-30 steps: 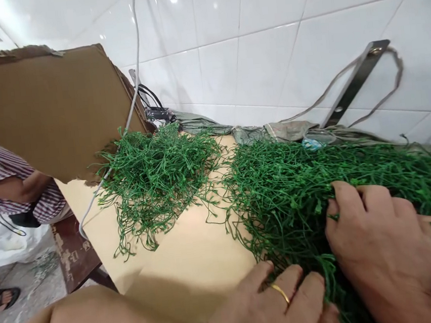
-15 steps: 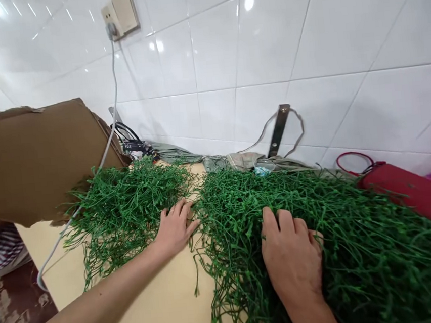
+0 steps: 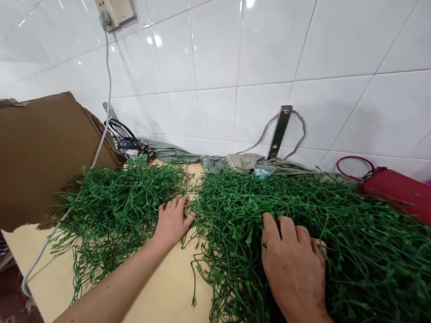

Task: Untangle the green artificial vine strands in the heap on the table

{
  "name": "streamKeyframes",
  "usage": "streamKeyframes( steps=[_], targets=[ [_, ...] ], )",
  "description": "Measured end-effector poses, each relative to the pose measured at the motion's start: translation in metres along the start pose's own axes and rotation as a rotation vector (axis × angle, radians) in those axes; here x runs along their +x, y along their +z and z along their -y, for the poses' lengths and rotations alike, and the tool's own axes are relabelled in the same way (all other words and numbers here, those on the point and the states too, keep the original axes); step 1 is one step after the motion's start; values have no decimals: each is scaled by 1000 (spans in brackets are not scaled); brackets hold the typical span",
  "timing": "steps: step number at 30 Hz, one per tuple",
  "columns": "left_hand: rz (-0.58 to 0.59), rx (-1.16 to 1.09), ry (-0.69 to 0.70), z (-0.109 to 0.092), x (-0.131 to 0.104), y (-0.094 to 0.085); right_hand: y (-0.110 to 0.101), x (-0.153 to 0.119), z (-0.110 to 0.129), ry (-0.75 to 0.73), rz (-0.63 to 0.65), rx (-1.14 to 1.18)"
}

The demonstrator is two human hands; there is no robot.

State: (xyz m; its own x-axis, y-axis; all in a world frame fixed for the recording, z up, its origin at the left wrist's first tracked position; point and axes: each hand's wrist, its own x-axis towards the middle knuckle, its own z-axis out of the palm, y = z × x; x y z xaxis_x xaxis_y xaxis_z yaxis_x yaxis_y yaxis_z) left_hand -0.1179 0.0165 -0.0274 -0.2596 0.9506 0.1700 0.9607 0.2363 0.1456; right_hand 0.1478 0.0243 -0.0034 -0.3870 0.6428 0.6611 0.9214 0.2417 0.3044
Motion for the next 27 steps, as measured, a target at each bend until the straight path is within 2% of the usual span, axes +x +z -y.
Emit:
streamKeyframes(
  steps=[4,7,13,19,24,27],
  targets=[
    [11,-31,-4,-9,-9,-1,-1,0,1,-2,-21,-2],
    [31,-72,48,-21,-20,1,-2,0,2,3,-19,-8],
    [57,-201,128,-56,-28,1,-3,-1,4,11,0,3],
    [-15,-360,310,-105,-10,-16,-3,-3,1,10,6,-9],
    [-46,-451,388,-124,12,-32,-2,-4,0,8,27,-10],
    [-63,-510,461,-134,15,-48,-4,-4,0,16,48,-1]
  ],
)
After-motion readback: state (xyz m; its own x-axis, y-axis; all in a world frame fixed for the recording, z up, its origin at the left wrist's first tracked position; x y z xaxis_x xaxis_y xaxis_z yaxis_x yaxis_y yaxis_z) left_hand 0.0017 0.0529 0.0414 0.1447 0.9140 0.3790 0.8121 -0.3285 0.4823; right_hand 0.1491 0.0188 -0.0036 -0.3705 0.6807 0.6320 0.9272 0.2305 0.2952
